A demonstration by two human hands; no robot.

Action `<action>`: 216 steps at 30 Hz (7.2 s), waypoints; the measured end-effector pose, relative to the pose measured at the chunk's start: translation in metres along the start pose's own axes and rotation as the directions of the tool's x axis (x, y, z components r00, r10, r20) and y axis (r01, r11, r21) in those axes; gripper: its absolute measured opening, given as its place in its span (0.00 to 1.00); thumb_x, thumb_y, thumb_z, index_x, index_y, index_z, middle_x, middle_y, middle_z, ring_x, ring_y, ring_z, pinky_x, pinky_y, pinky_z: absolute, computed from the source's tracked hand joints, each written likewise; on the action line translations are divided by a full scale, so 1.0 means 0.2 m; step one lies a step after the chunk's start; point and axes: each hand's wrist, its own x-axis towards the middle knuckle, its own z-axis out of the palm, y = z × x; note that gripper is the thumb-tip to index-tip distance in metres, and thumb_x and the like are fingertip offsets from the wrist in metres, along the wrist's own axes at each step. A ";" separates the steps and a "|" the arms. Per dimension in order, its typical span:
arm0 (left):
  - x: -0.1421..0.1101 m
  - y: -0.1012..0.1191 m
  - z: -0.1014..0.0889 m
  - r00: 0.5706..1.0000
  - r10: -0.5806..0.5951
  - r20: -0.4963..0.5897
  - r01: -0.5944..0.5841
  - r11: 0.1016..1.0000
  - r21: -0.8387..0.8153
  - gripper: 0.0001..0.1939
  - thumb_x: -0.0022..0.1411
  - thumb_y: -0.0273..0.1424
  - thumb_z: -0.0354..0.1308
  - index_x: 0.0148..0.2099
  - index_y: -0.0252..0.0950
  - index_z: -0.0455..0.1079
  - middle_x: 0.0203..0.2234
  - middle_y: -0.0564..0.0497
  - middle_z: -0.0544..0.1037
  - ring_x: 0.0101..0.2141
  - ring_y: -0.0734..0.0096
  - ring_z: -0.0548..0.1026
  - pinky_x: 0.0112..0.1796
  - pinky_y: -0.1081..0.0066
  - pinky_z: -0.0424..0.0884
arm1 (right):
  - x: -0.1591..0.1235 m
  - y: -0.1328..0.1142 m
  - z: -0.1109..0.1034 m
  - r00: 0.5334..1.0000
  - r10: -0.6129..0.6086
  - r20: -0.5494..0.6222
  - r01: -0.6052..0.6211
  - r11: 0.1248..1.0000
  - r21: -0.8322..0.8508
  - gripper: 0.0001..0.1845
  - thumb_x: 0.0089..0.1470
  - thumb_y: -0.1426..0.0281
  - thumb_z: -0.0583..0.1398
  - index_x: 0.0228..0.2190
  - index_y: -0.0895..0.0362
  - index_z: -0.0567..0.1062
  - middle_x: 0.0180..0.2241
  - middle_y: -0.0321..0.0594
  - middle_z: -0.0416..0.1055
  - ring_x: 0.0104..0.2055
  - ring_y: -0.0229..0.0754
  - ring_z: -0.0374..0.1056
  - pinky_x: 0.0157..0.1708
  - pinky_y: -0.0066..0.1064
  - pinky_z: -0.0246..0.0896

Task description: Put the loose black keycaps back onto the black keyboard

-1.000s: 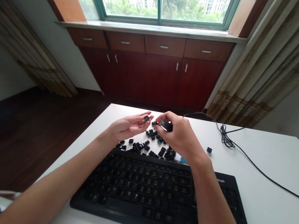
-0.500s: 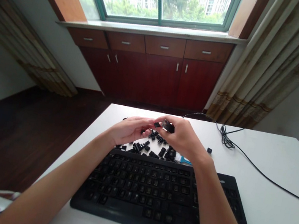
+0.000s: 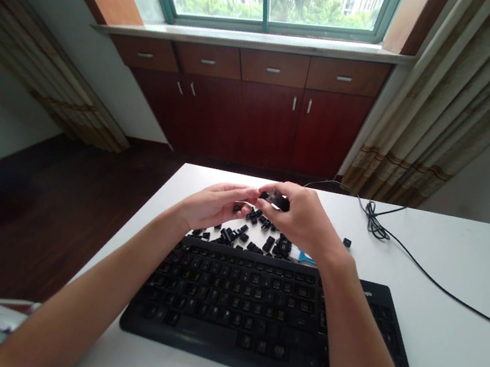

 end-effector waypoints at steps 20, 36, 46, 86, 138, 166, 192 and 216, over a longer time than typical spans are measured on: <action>-0.22 0.22 0.17 0.970 0.048 0.237 -0.221 0.573 0.789 0.21 0.65 0.49 0.57 0.48 0.39 0.78 0.38 0.46 0.80 0.33 0.68 0.73 0.31 0.71 0.67 | -0.71 -0.09 -0.55 0.980 -0.020 -0.198 -0.066 0.907 -0.416 0.12 0.56 0.62 0.67 0.43 0.48 0.81 0.42 0.39 0.80 0.40 0.46 0.77 0.43 0.38 0.73; -0.46 -0.51 0.59 0.565 0.207 0.799 -0.813 -0.029 0.582 0.08 0.70 0.29 0.52 0.44 0.34 0.73 0.28 0.49 0.75 0.28 0.69 0.69 0.30 0.67 0.65 | -1.35 0.28 -0.33 0.998 -0.040 0.057 0.061 0.905 -0.421 0.27 0.58 0.83 0.58 0.56 0.51 0.73 0.56 0.45 0.73 0.52 0.48 0.74 0.50 0.39 0.74; -0.49 -0.64 0.60 0.375 0.271 0.886 -0.866 -0.238 0.439 0.07 0.64 0.29 0.58 0.32 0.34 0.71 0.22 0.53 0.63 0.23 0.72 0.60 0.22 0.67 0.56 | -1.35 0.25 -0.37 0.993 -0.006 0.117 0.061 0.878 -0.474 0.28 0.55 0.84 0.56 0.54 0.51 0.73 0.54 0.46 0.74 0.51 0.47 0.75 0.45 0.37 0.75; -0.48 -0.64 0.58 0.511 0.131 0.850 -0.837 -0.148 0.526 0.06 0.65 0.30 0.55 0.37 0.34 0.71 0.29 0.50 0.67 0.27 0.69 0.64 0.26 0.66 0.63 | -1.28 0.21 -0.43 0.982 -0.015 0.186 0.111 0.849 -0.516 0.23 0.56 0.81 0.58 0.50 0.50 0.75 0.53 0.43 0.75 0.47 0.46 0.77 0.42 0.34 0.75; -0.37 -0.43 0.58 0.950 -0.218 0.223 0.312 0.676 -0.668 0.21 0.70 0.32 0.45 0.53 0.26 0.73 0.52 0.37 0.76 0.47 0.65 0.74 0.54 0.68 0.67 | -0.87 -0.07 0.03 0.991 -0.023 -0.133 -0.009 0.971 -0.239 0.15 0.60 0.76 0.61 0.48 0.52 0.76 0.44 0.41 0.74 0.43 0.40 0.75 0.43 0.30 0.73; -0.20 -0.10 0.14 0.997 -0.009 0.078 0.022 0.984 -0.175 0.11 0.60 0.37 0.63 0.39 0.34 0.78 0.34 0.50 0.77 0.30 0.77 0.70 0.30 0.76 0.62 | -0.83 -0.18 0.27 0.971 -0.132 0.201 0.191 0.931 -0.312 0.14 0.60 0.78 0.59 0.46 0.54 0.77 0.48 0.45 0.78 0.45 0.45 0.78 0.42 0.34 0.75; -0.21 -0.06 0.12 0.998 0.067 0.005 -0.064 0.962 -0.267 0.11 0.59 0.35 0.64 0.41 0.33 0.76 0.32 0.50 0.76 0.27 0.79 0.70 0.27 0.77 0.63 | -0.62 -0.40 0.18 0.947 0.224 -0.229 -0.025 0.765 0.644 0.25 0.65 0.67 0.55 0.17 0.54 0.58 0.14 0.29 0.48 0.16 0.33 0.47 0.16 0.29 0.45; -0.17 -0.08 0.05 0.996 0.046 -0.071 -0.067 0.943 -0.327 0.11 0.57 0.35 0.66 0.37 0.35 0.71 0.29 0.55 0.72 0.24 0.82 0.67 0.23 0.79 0.63 | -0.71 -0.17 0.06 0.997 -0.075 -0.032 0.062 0.956 -0.288 0.09 0.59 0.74 0.63 0.42 0.53 0.78 0.39 0.42 0.76 0.39 0.42 0.74 0.41 0.33 0.72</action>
